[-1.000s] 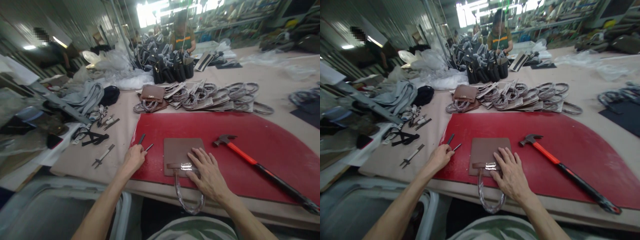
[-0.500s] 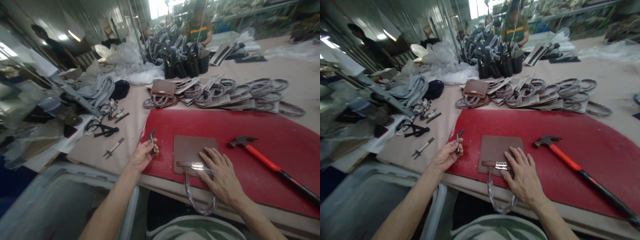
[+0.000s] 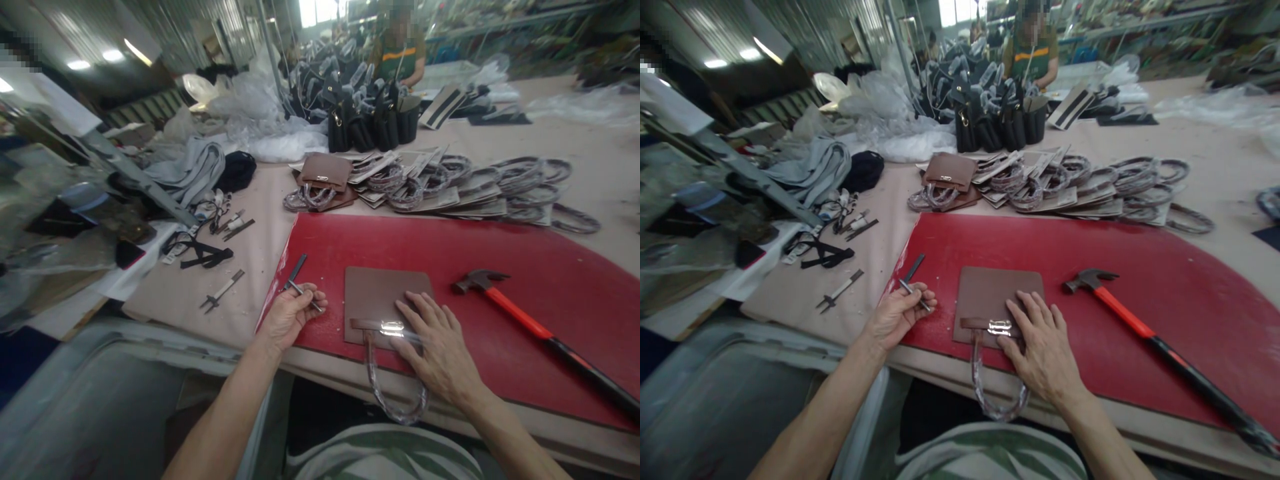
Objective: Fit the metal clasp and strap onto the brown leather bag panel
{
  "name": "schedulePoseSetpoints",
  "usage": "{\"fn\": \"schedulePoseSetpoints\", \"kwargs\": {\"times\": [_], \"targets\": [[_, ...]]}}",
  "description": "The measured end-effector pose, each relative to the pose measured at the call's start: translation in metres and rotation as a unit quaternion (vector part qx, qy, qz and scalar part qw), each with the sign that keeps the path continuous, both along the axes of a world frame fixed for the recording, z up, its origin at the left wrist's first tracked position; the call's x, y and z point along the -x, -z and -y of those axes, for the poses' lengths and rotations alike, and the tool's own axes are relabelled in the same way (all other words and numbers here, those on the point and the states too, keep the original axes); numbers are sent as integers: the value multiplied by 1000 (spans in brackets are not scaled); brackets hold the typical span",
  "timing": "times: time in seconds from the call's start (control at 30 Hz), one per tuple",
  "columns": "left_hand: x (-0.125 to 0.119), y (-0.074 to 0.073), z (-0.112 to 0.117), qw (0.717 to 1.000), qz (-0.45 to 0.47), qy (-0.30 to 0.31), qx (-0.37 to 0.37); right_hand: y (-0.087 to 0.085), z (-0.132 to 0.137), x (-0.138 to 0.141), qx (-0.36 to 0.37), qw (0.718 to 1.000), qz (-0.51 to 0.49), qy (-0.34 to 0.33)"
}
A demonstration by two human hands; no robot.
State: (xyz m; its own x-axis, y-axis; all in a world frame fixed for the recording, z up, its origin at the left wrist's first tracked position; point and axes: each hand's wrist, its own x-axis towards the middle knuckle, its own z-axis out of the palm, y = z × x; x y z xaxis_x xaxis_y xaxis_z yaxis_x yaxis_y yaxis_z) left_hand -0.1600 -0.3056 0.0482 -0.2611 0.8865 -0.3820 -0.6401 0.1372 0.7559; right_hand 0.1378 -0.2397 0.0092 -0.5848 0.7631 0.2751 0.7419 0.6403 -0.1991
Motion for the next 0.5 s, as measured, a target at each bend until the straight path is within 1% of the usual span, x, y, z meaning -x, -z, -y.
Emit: {"fn": "schedulePoseSetpoints", "kwargs": {"times": [0.3, 0.43, 0.5], "targets": [[-11, 3, -2, 995, -96, -16, 2, 0, 1, 0, 15, 1000, 7, 4], [-12, 9, -1, 977, -213, -31, 4, -1, 1, 0, 21, 1000, 12, 9], [-11, 15, -1, 964, -264, -27, -2, -2, 1, 1, 26, 1000, 12, 10]]}}
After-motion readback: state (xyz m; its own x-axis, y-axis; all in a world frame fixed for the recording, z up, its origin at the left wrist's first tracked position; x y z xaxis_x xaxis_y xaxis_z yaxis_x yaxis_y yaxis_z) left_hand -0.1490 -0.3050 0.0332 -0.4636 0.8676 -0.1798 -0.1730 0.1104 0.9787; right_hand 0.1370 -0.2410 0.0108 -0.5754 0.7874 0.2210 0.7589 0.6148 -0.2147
